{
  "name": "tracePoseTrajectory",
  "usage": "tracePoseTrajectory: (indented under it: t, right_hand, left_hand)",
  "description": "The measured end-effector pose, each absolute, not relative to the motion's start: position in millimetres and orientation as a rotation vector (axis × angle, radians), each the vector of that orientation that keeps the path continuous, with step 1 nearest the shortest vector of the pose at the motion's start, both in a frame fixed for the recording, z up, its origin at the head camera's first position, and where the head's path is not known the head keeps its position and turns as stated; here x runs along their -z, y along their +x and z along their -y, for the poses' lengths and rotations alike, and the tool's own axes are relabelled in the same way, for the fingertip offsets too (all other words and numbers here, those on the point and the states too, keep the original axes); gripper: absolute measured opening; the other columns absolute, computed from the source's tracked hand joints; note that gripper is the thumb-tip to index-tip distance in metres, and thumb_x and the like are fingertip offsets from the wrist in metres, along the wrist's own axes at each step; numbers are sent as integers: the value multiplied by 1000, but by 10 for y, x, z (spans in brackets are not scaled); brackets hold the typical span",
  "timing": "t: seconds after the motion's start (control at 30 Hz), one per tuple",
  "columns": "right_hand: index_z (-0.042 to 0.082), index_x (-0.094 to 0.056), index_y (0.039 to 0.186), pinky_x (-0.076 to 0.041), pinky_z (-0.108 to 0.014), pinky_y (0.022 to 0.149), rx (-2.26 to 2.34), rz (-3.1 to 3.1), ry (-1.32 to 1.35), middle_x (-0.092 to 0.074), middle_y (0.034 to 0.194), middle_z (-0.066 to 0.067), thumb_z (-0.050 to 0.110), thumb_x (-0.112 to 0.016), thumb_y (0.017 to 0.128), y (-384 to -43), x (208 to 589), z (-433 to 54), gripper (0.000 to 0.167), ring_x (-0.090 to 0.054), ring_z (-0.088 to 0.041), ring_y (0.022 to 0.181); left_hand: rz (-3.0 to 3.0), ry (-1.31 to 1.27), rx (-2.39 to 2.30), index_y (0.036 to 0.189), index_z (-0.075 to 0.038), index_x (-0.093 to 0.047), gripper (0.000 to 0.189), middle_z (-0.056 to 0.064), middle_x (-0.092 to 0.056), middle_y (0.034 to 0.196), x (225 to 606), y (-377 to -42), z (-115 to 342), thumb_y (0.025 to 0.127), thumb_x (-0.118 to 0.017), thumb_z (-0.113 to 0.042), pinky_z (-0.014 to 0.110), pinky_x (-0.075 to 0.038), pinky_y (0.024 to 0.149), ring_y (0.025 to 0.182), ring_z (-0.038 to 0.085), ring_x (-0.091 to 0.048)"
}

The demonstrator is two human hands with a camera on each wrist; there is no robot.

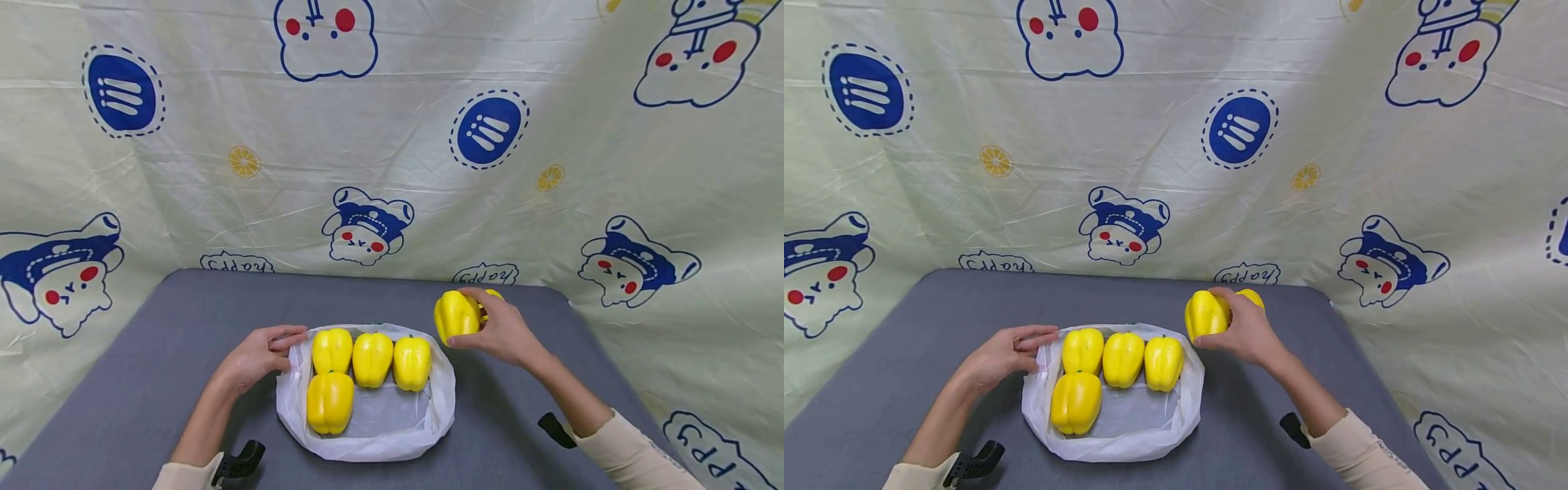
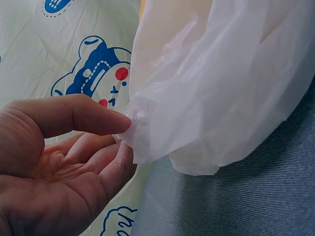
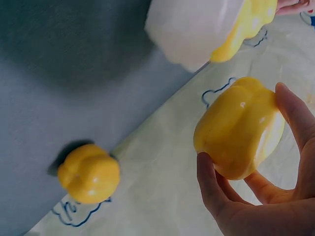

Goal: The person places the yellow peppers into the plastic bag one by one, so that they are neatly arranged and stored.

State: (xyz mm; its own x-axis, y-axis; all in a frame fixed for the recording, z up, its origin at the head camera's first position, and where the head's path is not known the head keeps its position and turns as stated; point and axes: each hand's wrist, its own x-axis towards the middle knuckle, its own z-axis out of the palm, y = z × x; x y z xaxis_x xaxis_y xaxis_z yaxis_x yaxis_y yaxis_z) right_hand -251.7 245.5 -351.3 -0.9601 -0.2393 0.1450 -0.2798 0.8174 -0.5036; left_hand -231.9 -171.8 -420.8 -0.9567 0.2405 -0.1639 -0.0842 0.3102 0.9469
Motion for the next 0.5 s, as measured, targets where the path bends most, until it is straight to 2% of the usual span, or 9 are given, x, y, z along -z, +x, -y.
tracePoseTrajectory:
  t: [0.2,0.5]
  right_hand:
    - [9,-49,146,-54,-37,82,-819,2918,521,-63,128,-10,37,-90,68,-2462,3498,-2241,92,-58,-23,98]
    - [12,-49,146,-54,-38,84,-791,2950,588,-63,129,-8,41,-91,69,-2391,3524,-2000,92,-57,-22,101]
  left_hand:
    - [-2300,142,-1700,147,0,-50,71,16,-53,151,4202,-2317,1719,78,-64,12,39,-53,99,145,37,-42]
    - [-2304,145,-1699,147,1,-50,70,16,-53,150,4197,-2312,1714,78,-64,12,34,-54,94,144,37,-43]
